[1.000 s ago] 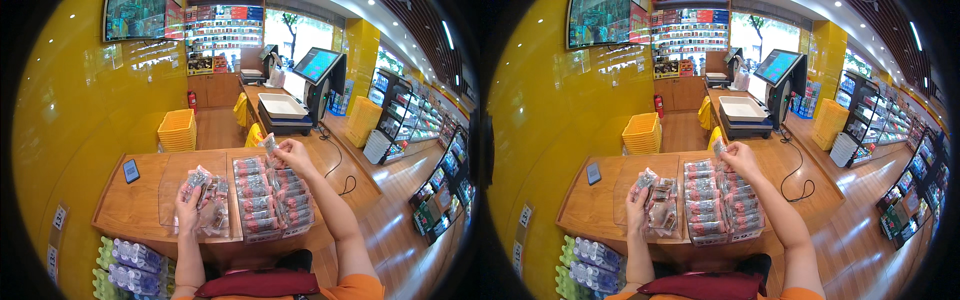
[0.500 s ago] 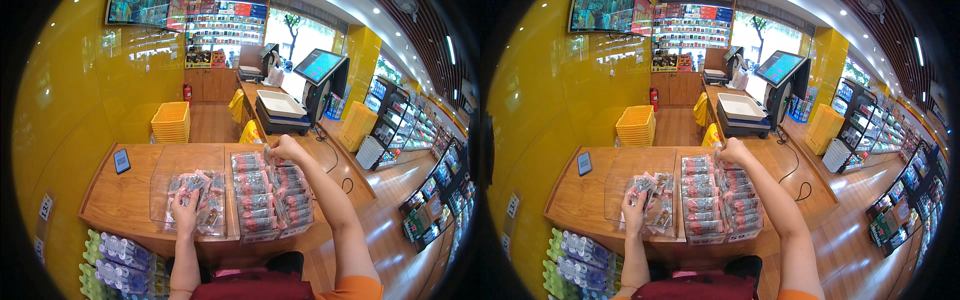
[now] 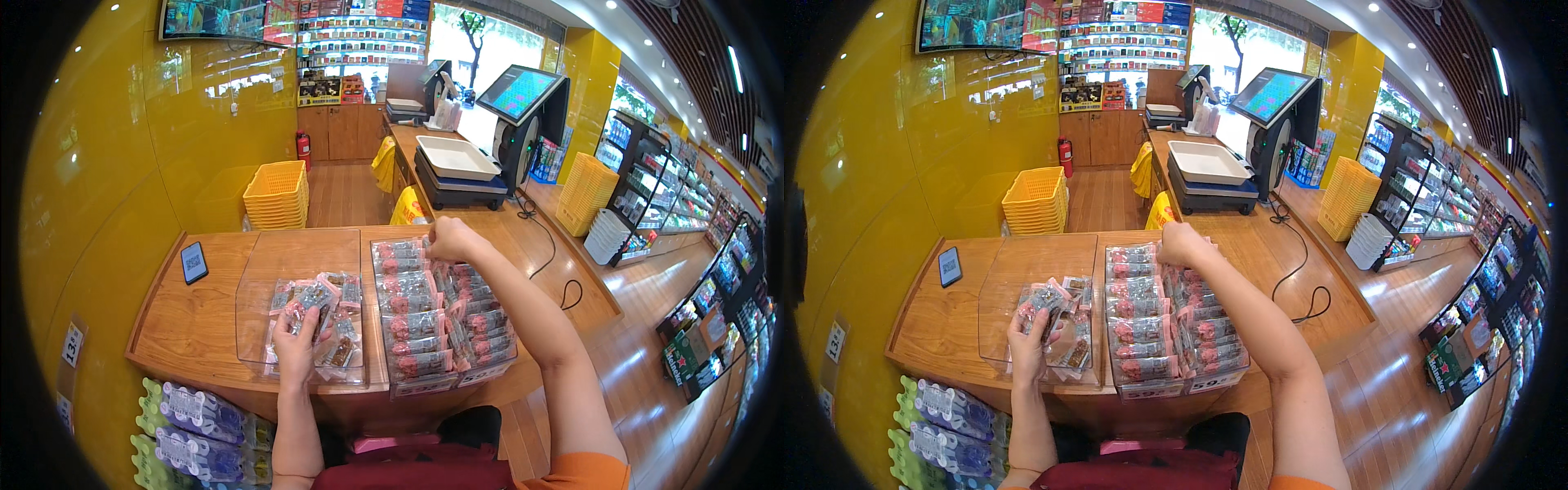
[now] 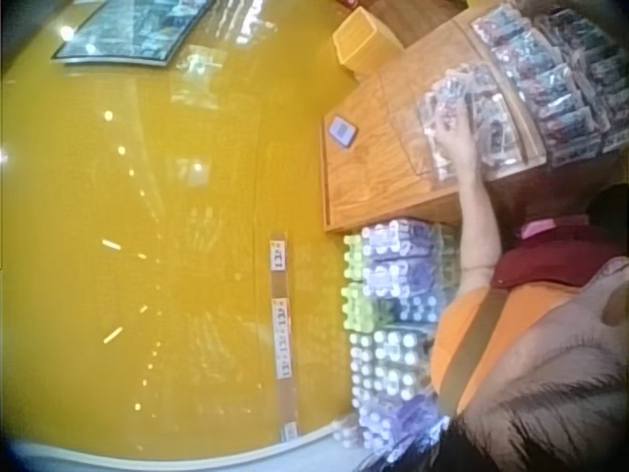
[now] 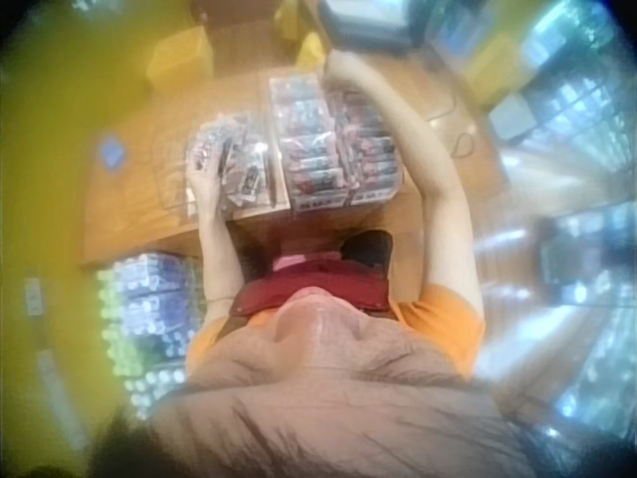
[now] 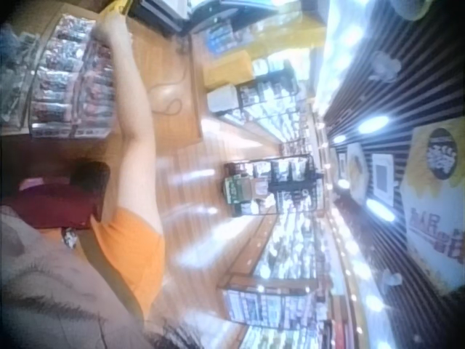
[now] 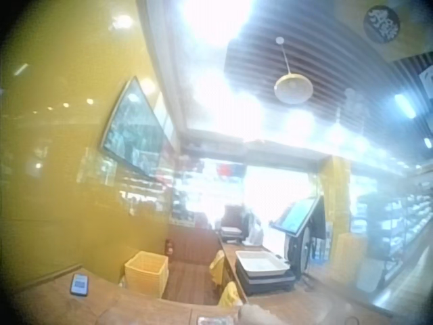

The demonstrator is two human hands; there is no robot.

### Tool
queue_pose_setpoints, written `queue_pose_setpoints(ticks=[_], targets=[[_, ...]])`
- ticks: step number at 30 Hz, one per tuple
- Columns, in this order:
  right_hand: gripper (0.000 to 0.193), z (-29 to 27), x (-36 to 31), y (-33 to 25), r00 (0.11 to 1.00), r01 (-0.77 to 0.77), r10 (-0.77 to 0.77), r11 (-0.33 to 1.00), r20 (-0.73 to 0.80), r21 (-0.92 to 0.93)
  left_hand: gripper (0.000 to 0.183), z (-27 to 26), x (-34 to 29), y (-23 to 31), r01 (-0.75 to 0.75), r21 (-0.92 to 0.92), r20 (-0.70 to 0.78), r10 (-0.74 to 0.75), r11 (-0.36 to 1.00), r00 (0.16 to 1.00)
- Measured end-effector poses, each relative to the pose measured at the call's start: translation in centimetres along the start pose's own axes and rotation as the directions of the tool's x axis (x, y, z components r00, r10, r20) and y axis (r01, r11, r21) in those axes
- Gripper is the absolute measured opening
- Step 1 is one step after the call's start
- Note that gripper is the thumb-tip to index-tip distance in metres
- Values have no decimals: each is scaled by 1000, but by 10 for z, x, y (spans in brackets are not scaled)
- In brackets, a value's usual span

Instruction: The person repeatedly picks up small individually wrapped snack packets from a wooden counter and stacks them into neat piles. The person occasionally adjusts the arrangement of the stacks and moves a pink plastic stool out of the way. The person also briefly touches a smartphone on the counter.

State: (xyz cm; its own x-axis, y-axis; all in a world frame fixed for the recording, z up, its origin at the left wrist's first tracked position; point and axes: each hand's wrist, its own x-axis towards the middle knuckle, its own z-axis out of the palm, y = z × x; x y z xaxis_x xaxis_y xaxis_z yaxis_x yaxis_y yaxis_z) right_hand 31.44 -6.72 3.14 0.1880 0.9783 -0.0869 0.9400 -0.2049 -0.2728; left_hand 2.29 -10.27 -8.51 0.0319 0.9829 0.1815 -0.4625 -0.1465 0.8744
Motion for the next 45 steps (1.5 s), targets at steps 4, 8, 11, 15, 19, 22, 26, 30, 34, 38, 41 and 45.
queue_pose_setpoints(ticks=[4,8,11,15,19,22,26,30,34,38,41,45], targets=[[45,11,-7,3,993,60,-74,987,-92,-147,25,-3,3,0,12,-8,26,-11,1000,1000],[37,4,-21,0,986,42,-60,993,-159,-112,28,-7,2,3,76,-93,104,-67,993,992],[32,-8,-31,0,941,70,-60,997,-334,20,33,-4,2,16,160,-150,224,-124,976,967],[30,-14,-72,-23,799,489,-339,848,-497,207,31,15,-1,37,181,-5,384,-165,984,908],[28,-15,-104,-35,754,657,-573,643,-322,394,32,49,-6,59,162,193,529,-242,968,813],[26,-26,-118,-23,857,506,-477,709,-195,491,33,64,-3,60,26,281,579,-191,959,792],[21,-24,-126,3,956,278,-150,741,-254,611,33,57,4,51,-9,199,439,-81,980,895],[22,9,-120,20,881,221,-14,895,-472,386,34,50,3,49,9,169,433,-83,986,898],[22,29,-110,15,781,265,-124,954,-611,144,34,46,4,46,13,113,447,-63,993,892],[25,47,-96,13,759,261,-224,965,-611,-29,34,47,0,51,40,105,452,-83,994,888],[25,42,-100,8,879,205,-227,974,-420,-97,34,44,2,51,90,70,470,-112,994,875],[28,24,-112,2,956,169,-192,979,-224,-115,38,42,5,50,115,101,503,-151,988,851]])
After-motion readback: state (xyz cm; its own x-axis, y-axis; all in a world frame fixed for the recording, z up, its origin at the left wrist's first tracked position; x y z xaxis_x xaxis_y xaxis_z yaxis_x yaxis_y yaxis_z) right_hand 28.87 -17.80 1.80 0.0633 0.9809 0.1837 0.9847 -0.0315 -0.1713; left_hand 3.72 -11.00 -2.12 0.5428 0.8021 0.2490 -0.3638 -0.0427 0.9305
